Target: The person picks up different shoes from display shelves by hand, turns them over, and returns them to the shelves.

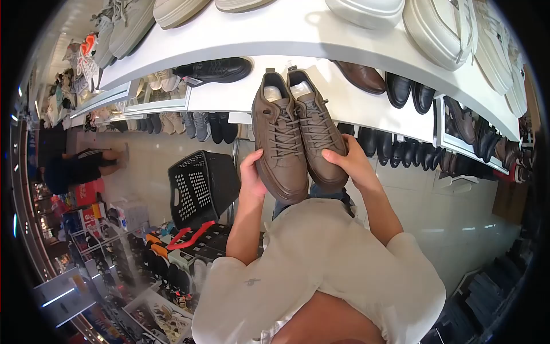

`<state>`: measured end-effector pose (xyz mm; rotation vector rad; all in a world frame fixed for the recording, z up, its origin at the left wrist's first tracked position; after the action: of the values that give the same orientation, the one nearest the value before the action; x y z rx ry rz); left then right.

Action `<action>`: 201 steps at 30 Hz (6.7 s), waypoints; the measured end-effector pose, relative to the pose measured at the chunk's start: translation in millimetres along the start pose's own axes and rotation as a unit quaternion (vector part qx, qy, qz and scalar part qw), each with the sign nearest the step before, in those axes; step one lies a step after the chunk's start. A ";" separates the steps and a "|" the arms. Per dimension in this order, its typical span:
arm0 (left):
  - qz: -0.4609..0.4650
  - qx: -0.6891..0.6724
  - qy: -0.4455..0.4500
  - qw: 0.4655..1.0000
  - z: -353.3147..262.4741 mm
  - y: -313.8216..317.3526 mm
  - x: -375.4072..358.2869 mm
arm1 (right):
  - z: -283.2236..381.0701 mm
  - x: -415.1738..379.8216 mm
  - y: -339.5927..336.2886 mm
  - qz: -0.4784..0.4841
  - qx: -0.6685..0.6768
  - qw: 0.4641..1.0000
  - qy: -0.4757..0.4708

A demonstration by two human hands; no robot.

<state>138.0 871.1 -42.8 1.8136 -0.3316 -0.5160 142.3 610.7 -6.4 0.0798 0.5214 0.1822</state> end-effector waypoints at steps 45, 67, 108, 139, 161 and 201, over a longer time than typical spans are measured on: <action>0.234 0.092 0.084 0.964 0.8 -21.4 -33.2 | -45.5 -20.2 -9.2 0.227 0.070 0.968 -0.083; 0.057 -0.095 0.048 0.993 52.0 -72.6 -21.0 | -60.6 -3.5 -22.5 0.158 0.174 0.972 -0.007; -0.061 -0.131 0.173 0.974 -112.5 -128.9 -19.9 | 85.4 336.3 29.7 -0.018 0.295 0.950 -0.106; -0.045 -0.120 0.122 0.984 -81.6 -133.4 -1.6 | -17.8 169.3 -59.8 -0.242 -0.283 0.921 0.112; -0.125 -0.108 0.192 0.967 -77.4 -112.5 -45.7 | 129.2 485.4 -0.8 -0.016 -0.752 0.615 -0.235; -0.002 -0.124 0.148 0.981 -85.8 -121.3 -13.4 | 162.6 236.5 39.7 -0.090 -0.563 0.782 -0.251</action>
<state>165.5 984.7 -135.5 1.6177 -0.0561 -0.2708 419.2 690.5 23.6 -1.0768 -0.1841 0.2507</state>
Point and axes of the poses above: each hand's wrist, its own x-axis towards the middle knuckle, its own y-axis out of the palm, z = x × y, the point moved 1 cm from there along x, towards the middle knuckle, and after that the axes turned 8 degrees about z, right-handed, at the moved point
